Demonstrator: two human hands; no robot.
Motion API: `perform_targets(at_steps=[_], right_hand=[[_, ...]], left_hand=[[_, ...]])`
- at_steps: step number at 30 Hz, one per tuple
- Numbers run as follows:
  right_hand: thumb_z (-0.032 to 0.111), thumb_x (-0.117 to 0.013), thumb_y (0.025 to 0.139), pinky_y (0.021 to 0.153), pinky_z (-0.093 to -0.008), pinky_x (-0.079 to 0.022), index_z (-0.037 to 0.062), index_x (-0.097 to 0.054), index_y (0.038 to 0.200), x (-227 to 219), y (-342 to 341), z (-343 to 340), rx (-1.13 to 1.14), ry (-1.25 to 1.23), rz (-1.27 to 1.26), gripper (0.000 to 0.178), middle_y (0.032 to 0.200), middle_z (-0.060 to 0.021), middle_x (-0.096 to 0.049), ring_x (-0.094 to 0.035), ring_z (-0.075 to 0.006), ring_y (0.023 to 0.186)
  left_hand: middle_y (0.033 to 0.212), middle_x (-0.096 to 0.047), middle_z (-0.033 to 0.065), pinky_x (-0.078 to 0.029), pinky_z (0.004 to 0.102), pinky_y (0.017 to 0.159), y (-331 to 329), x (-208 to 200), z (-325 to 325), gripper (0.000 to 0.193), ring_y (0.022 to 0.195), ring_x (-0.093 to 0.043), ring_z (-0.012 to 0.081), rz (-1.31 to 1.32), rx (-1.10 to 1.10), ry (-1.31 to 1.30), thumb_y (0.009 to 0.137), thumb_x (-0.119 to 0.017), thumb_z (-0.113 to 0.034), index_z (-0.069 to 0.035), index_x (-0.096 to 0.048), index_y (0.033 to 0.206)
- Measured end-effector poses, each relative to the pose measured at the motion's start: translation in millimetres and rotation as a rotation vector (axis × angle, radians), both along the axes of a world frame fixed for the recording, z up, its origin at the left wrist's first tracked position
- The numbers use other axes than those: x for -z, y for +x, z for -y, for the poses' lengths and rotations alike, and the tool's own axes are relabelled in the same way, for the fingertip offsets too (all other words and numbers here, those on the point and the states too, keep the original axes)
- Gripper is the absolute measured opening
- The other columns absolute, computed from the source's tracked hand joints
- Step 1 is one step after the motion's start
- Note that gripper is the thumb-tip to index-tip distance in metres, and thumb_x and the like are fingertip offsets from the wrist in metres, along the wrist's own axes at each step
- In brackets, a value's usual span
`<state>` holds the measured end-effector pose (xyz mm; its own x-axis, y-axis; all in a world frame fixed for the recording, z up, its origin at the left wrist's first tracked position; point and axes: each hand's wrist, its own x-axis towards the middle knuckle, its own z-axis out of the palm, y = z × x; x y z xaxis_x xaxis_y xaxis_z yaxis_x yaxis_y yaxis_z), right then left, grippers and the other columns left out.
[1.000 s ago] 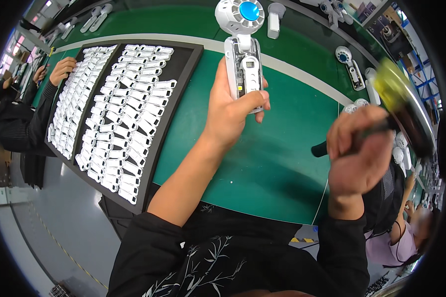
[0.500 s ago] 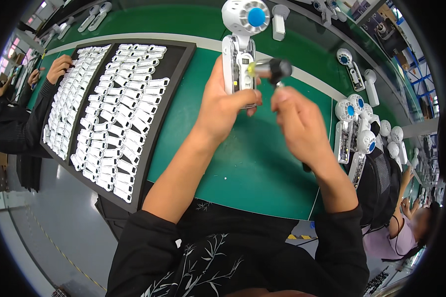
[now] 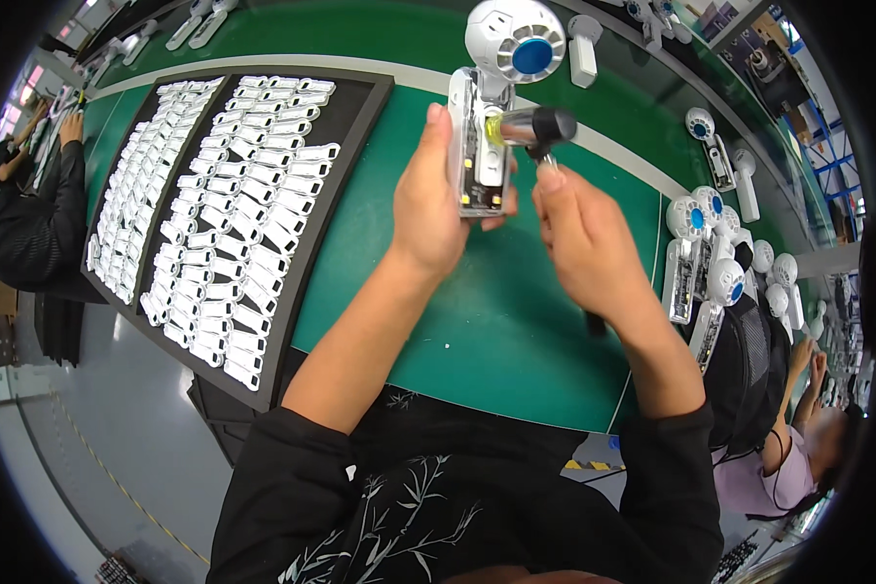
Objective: Manually assemble plastic electronic components using a hammer for fitting on an assembly line.
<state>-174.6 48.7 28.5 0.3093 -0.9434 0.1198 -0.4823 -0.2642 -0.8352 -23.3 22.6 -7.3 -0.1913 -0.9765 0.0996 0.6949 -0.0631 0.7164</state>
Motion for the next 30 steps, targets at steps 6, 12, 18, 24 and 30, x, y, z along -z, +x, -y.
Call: perform_targets(at_steps=[6, 12, 18, 24, 30], right_hand=[[0.035, -0.035, 0.102, 0.045, -0.0246, -0.028, 0.0064, -0.042, 0.078, -17, -8, -25, -0.009, -0.18, 0.265, 0.038, 0.056, 0.0004, -0.035, -0.032, -0.0114, 0.047], [0.017, -0.044, 0.099, 0.047, -0.0258, -0.032, 0.0005, -0.047, 0.074, -22, -16, -32, -0.09, -0.277, 0.386, 0.03, 0.059, -0.0007, -0.04, -0.037, -0.0139, 0.05], [0.033, -0.045, 0.1, 0.047, -0.0247, -0.031, 0.0012, -0.051, 0.099, -35, -30, -30, -0.114, -0.108, 0.143, 0.033, 0.076, -0.0071, -0.051, -0.042, -0.0134, 0.05], [0.036, -0.054, 0.096, 0.054, -0.0258, -0.045, -0.0025, -0.052, 0.109, 30, -10, 18, 0.067, -0.561, -0.092, 0.041, 0.083, -0.0089, -0.058, -0.055, -0.0154, 0.058], [0.039, -0.056, 0.094, 0.04, -0.0249, -0.038, 0.0005, -0.057, 0.102, 13, 15, 31, 0.036, 0.615, 0.593, 0.04, 0.071, -0.0041, -0.055, -0.048, -0.0106, 0.047]], left_hand=[[0.077, -0.057, 0.0082, -0.037, 0.0287, 0.043, -1, -4, -3, 0.056, 0.054, -0.055, 0.0182, -0.017, -0.029, -0.011, 0.1, -0.023, -0.051, -0.003, -0.053, 0.098], [0.076, -0.058, 0.0099, -0.037, 0.0288, 0.041, 0, -4, -3, 0.055, 0.052, -0.054, 0.0191, -0.009, -0.023, 0.024, 0.1, -0.022, -0.05, -0.004, -0.052, 0.101], [0.075, -0.058, 0.01, -0.042, 0.0296, 0.043, 0, -2, 2, 0.056, 0.052, -0.056, 0.0186, -0.07, -0.002, -0.014, 0.1, -0.023, -0.05, -0.003, -0.053, 0.101], [0.086, -0.062, 0.0132, -0.05, 0.0359, 0.056, -22, 2, 6, 0.059, 0.065, -0.061, 0.0244, -0.04, -0.226, 0.087, 0.1, -0.022, -0.051, -0.001, -0.051, 0.113], [0.123, -0.053, 0.0175, -0.041, 0.0397, 0.098, -7, 47, 20, 0.061, 0.114, -0.053, 0.0257, -0.287, 0.425, -0.241, 0.102, -0.022, -0.048, 0.001, -0.036, 0.136]])
